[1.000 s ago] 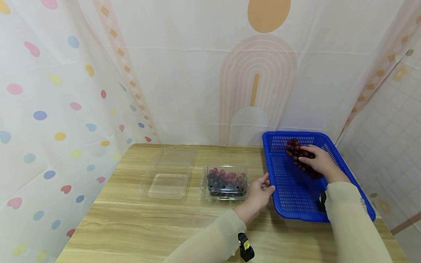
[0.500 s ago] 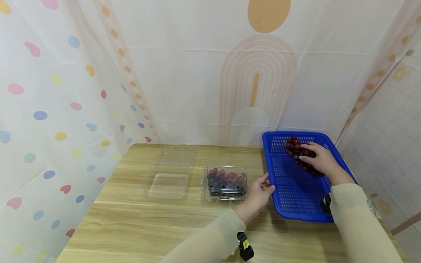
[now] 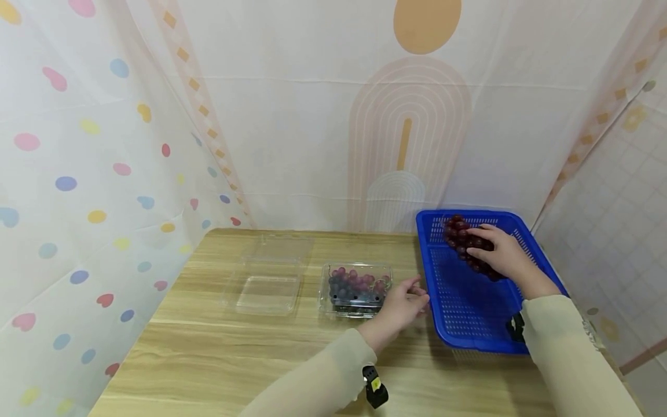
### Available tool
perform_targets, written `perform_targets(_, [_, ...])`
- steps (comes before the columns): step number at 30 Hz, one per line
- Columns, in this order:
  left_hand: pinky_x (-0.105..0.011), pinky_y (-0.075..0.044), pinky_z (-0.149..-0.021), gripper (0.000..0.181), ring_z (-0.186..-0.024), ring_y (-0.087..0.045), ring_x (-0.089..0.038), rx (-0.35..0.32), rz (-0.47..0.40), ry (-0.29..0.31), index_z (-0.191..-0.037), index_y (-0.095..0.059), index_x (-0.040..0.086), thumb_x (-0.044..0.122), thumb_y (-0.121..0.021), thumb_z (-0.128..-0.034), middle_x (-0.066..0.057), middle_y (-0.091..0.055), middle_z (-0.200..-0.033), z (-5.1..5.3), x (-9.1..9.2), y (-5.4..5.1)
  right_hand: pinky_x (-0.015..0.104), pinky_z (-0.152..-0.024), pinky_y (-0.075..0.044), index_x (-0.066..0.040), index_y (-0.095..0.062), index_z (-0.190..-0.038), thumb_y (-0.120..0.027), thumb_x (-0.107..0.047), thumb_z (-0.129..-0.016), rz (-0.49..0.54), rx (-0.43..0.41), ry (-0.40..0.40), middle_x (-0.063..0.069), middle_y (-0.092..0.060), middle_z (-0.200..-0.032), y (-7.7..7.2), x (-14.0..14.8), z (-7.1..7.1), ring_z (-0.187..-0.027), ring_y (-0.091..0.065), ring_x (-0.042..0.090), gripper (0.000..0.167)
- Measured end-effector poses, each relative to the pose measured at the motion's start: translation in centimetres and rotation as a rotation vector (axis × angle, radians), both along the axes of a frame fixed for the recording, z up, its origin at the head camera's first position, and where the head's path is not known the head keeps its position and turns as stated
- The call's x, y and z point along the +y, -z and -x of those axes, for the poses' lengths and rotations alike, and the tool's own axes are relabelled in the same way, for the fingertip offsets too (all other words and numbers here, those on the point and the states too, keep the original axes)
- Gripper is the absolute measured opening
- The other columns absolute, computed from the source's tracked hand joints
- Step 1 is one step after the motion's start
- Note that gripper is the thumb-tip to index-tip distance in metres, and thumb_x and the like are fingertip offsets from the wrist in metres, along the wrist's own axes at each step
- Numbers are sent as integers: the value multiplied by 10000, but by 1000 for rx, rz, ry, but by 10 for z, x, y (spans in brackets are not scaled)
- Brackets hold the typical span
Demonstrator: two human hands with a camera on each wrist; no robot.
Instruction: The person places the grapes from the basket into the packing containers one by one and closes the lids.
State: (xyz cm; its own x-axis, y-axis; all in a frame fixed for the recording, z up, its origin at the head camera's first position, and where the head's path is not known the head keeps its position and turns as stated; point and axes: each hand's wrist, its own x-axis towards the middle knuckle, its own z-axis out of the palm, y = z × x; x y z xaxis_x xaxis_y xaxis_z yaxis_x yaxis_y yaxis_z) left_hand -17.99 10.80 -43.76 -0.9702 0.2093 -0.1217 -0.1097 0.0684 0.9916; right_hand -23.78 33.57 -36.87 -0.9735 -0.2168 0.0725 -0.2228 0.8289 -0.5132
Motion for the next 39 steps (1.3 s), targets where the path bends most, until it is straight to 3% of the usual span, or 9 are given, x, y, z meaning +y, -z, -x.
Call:
perform_targets(3, [-288,-572,-592,518,-750,-679,-284,29,31,10,-1358,-476,-6,-51,-598,-857,-4,-579,-845,0,-11,-2,716,-969,-259,60,-450,-1349,-602,-266,-932,-1,6,-8,387,-278,-1413,0,-3,-1,-1264,-252,587,551])
perform_targets(5, [-219,-543,-561,498,-718,-677,-221,73,70,34,-1346,-496,8,-23,-607,-862,-20,-608,-878,0,-20,-3,717,-969,-257,57,-451,-1350,-602,-268,-933,-1,7,-11,386,-276,-1415,-1,-4,-2,-1264,-251,588,550])
perform_targets(10, [-127,-485,-611,395,-717,-618,-48,259,227,127,-1273,-579,36,73,-628,-883,-86,-665,-976,1,-52,-12,720,-968,-255,51,-453,-1350,-607,-262,-931,8,12,-14,380,-271,-1422,-1,-7,-3,-1268,-251,584,545])
perform_targets(16, [-165,-512,-779,315,-861,-647,-110,432,375,138,-1210,-625,40,100,-619,-901,-71,-677,-1009,8,-98,-19,722,-962,-262,38,-455,-1356,-606,-271,-931,13,10,-14,372,-266,-1432,-3,-10,-5,-1272,-248,584,546])
perform_targets(20, [-266,-518,-844,319,-935,-625,-183,492,450,111,-1222,-608,36,100,-610,-910,-94,-661,-1039,13,-130,-22,727,-954,-265,32,-460,-1354,-609,-273,-929,13,14,-18,368,-267,-1433,-2,-11,-6,-1271,-247,588,544])
perform_targets(26, [-479,-473,-925,364,-1069,-553,-293,477,494,4,-1269,-571,46,152,-602,-922,-150,-598,-1165,19,-183,-21,725,-954,-270,33,-466,-1349,-617,-260,-925,21,29,-28,365,-276,-1430,-2,-14,-8,-1271,-253,582,537])
perform_targets(29, [-511,-439,-983,411,-1154,-510,-319,449,553,-78,-1313,-542,88,192,-605,-920,-140,-539,-1268,23,-214,-17,720,-959,-272,32,-468,-1349,-620,-258,-923,26,33,-33,361,-277,-1432,-3,-17,-8,-1277,-253,575,537])
perform_targets(34, [-530,-427,-995,499,-1165,-502,-378,388,672,-203,-1384,-462,76,187,-600,-918,-184,-468,-1338,29,-267,-11,718,-962,-274,25,-478,-1343,-624,-253,-920,35,47,-37,357,-285,-1432,-5,-21,-9,-1284,-254,568,527])
perform_targets(39, [-577,-338,-1059,568,-1277,-357,-458,290,724,-258,-1445,-329,12,180,-544,-947,-284,-335,-1401,33,-313,-3,719,-963,-275,18,-488,-1339,-625,-244,-920,43,58,-46,341,-287,-1442,-8,-23,-10,-1291,-256,560,513])
